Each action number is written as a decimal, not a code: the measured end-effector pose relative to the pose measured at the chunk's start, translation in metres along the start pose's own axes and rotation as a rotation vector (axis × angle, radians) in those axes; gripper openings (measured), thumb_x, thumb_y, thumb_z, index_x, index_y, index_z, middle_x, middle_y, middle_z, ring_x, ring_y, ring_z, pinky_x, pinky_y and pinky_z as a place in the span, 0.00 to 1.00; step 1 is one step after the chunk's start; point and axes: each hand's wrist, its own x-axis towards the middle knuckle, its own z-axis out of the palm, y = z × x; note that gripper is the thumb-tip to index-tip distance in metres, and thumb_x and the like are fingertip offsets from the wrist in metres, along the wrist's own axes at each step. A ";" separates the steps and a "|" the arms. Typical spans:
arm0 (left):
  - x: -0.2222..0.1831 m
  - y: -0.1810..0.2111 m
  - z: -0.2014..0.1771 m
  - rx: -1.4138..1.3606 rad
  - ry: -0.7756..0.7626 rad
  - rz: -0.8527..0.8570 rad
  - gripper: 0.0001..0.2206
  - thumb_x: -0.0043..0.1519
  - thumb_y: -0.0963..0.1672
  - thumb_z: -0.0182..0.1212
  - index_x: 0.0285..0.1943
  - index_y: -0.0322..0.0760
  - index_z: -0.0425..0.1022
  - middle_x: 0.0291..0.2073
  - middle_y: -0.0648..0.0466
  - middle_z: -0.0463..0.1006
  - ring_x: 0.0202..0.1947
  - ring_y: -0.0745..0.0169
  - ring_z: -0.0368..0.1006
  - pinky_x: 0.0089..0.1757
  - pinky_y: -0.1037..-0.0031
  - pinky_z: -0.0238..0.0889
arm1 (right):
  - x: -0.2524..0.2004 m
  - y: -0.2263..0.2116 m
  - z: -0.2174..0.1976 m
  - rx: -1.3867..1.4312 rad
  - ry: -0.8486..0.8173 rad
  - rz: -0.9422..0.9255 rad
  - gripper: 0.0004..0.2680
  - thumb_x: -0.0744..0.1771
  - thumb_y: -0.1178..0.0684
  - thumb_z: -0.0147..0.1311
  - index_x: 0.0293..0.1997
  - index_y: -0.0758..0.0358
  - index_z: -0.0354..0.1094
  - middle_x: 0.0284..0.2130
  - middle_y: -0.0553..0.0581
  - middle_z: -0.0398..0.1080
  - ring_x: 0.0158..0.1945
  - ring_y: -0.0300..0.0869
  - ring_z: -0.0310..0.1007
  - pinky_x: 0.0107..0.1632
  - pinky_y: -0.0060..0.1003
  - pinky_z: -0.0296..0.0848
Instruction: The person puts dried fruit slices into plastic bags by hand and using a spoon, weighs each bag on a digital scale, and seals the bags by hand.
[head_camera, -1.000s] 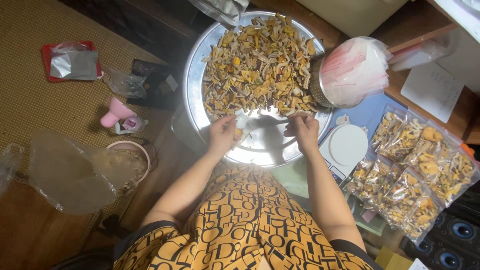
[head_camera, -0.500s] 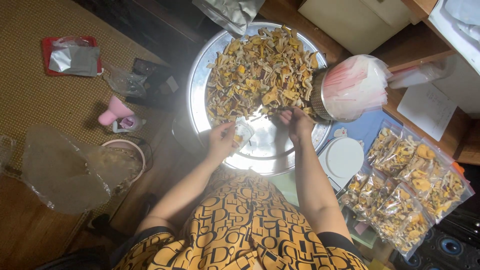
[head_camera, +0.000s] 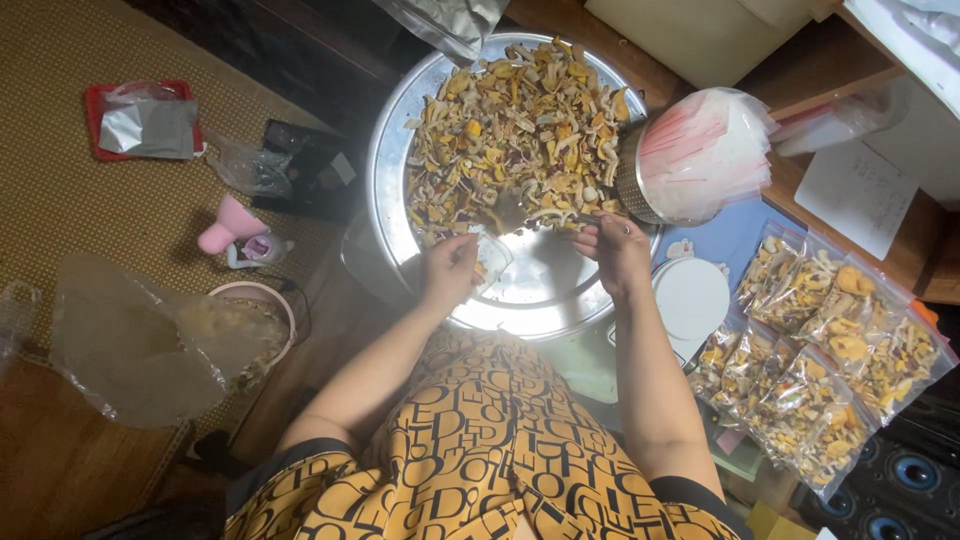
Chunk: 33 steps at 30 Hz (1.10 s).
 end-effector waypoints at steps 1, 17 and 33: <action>0.001 -0.003 0.002 0.002 -0.001 -0.001 0.12 0.66 0.45 0.60 0.54 0.34 0.79 0.18 0.45 0.78 0.19 0.56 0.80 0.18 0.75 0.71 | -0.010 -0.004 0.002 0.002 0.002 0.001 0.06 0.70 0.55 0.54 0.49 0.64 0.70 0.30 0.67 0.77 0.33 0.53 0.83 0.40 0.53 0.85; -0.005 0.001 0.001 -0.136 0.024 0.060 0.11 0.66 0.42 0.60 0.55 0.33 0.79 0.27 0.45 0.77 0.18 0.59 0.77 0.19 0.75 0.74 | -0.131 -0.011 0.067 -1.215 -0.306 -0.914 0.08 0.67 0.56 0.58 0.50 0.51 0.77 0.31 0.52 0.79 0.35 0.43 0.82 0.40 0.35 0.81; -0.023 0.072 -0.046 -0.309 -0.039 0.067 0.09 0.63 0.41 0.67 0.48 0.30 0.82 0.27 0.52 0.78 0.19 0.75 0.70 0.22 0.84 0.67 | 0.015 0.063 0.014 -0.285 0.147 0.286 0.07 0.64 0.59 0.53 0.41 0.74 0.72 0.23 0.63 0.72 0.24 0.44 0.77 0.28 0.47 0.85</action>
